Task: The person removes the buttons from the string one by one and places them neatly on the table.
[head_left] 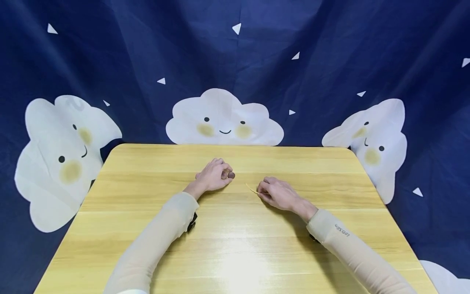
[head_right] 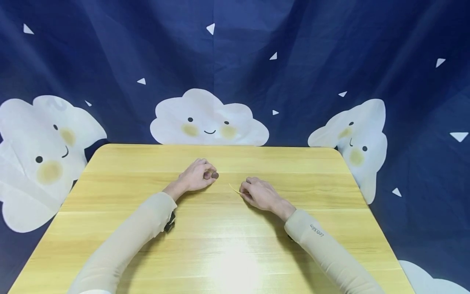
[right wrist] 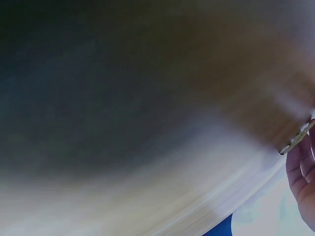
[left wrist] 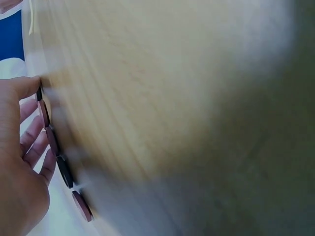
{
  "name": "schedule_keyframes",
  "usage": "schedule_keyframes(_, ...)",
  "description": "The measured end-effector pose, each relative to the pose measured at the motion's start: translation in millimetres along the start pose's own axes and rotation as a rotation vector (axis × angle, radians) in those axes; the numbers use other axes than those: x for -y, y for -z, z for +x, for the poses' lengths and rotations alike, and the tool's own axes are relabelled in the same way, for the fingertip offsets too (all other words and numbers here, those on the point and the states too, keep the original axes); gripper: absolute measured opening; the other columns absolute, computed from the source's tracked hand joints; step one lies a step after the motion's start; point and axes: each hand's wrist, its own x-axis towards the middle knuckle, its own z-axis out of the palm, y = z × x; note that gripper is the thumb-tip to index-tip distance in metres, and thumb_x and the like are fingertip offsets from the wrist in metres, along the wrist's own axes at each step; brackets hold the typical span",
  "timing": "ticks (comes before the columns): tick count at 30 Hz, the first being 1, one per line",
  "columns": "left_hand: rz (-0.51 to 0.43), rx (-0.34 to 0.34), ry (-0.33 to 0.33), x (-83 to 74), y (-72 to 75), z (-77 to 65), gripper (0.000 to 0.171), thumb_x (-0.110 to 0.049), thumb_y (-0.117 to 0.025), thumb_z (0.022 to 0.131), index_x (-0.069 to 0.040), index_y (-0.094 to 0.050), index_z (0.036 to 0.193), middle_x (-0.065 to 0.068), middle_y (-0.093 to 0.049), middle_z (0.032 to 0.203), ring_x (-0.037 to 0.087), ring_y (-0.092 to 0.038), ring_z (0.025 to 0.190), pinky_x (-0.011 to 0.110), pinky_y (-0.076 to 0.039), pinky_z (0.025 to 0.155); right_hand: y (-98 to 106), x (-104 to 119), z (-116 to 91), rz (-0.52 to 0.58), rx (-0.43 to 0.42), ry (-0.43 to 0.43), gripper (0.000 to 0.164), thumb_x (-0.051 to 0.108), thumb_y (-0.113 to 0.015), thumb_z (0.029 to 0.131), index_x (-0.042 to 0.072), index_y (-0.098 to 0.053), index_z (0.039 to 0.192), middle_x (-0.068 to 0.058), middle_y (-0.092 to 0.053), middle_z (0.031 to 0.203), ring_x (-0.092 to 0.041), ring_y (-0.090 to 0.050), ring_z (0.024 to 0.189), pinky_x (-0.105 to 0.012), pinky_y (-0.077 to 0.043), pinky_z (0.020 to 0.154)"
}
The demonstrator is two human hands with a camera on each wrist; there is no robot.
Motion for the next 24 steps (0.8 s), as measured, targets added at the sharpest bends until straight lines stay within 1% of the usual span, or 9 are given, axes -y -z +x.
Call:
schedule_keyframes(2, -0.008, 0.003, 0.010, -0.4, 0.8, -1.3, 0.036, -0.038, -0.076, 0.095, -0.019, -0.072, 0.126, 0.000, -0.064, 0.121, 0.023, -0.054, 0.123, 0.048, -0.051, 0.103, 0.4, -0.1, 0.1, -0.006, 0.009, 0.000, 0.007, 0.026, -0.068, 0.103, 0.021, -0.072, 0.103, 0.007, -0.060, 0.091, -0.007, -0.052, 0.078, -0.022, -0.046, 0.065)
schedule_keyframes(4, -0.007, -0.007, 0.006, 0.3, 1.1, -2.7, 0.038, -0.038, -0.075, 0.095, -0.018, -0.072, 0.127, 0.001, -0.065, 0.123, 0.024, -0.055, 0.125, 0.049, -0.053, 0.103, 1.2, -0.3, 0.0, -0.006, 0.009, 0.004, 0.005, 0.024, -0.069, 0.102, 0.022, -0.073, 0.104, 0.007, -0.061, 0.092, -0.007, -0.052, 0.078, -0.022, -0.046, 0.065)
schedule_keyframes(8, 0.007, -0.048, -0.053, 2.6, 1.5, -4.4, 0.038, -0.035, -0.075, 0.094, -0.014, -0.072, 0.125, 0.003, -0.067, 0.120, 0.025, -0.057, 0.117, 0.043, -0.051, 0.104, 1.7, -1.9, 0.4, -0.012, 0.004, 0.010, 0.005, 0.021, -0.071, 0.100, 0.023, -0.073, 0.104, 0.007, -0.061, 0.093, -0.008, -0.053, 0.079, -0.023, -0.047, 0.065)
schedule_keyframes(13, -0.019, -0.101, -0.119, 5.0, 3.9, -11.3, 0.032, -0.030, -0.075, 0.093, -0.010, -0.074, 0.119, 0.004, -0.068, 0.111, 0.024, -0.056, 0.106, 0.040, -0.050, 0.099, 2.3, -3.1, 1.7, -0.013, 0.008, 0.022, 0.005, 0.020, -0.072, 0.100, 0.023, -0.073, 0.103, 0.007, -0.061, 0.091, -0.007, -0.051, 0.078, -0.022, -0.046, 0.065)
schedule_keyframes(18, -0.038, -0.124, -0.138, 6.3, 7.2, -24.6, 0.028, -0.029, -0.074, 0.094, -0.011, -0.075, 0.116, 0.005, -0.069, 0.112, 0.022, -0.056, 0.105, 0.040, -0.050, 0.097, 3.3, -4.1, 1.4, 0.003, 0.017, 0.021, 0.005, 0.022, -0.072, 0.100, 0.022, -0.074, 0.105, 0.007, -0.062, 0.094, -0.007, -0.054, 0.081, -0.022, -0.048, 0.068)
schedule_keyframes(21, -0.037, -0.140, -0.131, 8.0, 10.2, -36.0, 0.031, -0.030, -0.075, 0.094, -0.010, -0.074, 0.118, 0.006, -0.069, 0.114, 0.024, -0.057, 0.109, 0.043, -0.050, 0.100, 4.9, -5.7, -0.8, 0.015, 0.015, 0.003, 0.007, 0.024, -0.072, 0.100, 0.022, -0.074, 0.106, 0.007, -0.064, 0.097, -0.008, -0.059, 0.084, -0.024, -0.052, 0.072)
schedule_keyframes(24, -0.045, -0.155, -0.108, 10.9, 14.5, -49.1, 0.034, -0.032, -0.075, 0.095, -0.009, -0.073, 0.120, 0.008, -0.069, 0.118, 0.026, -0.058, 0.114, 0.046, -0.049, 0.105, 8.9, -7.7, -4.4, 0.027, -0.002, -0.011, 0.010, 0.025, -0.073, 0.099, 0.021, -0.075, 0.108, 0.005, -0.067, 0.101, -0.010, -0.063, 0.087, -0.026, -0.055, 0.074)
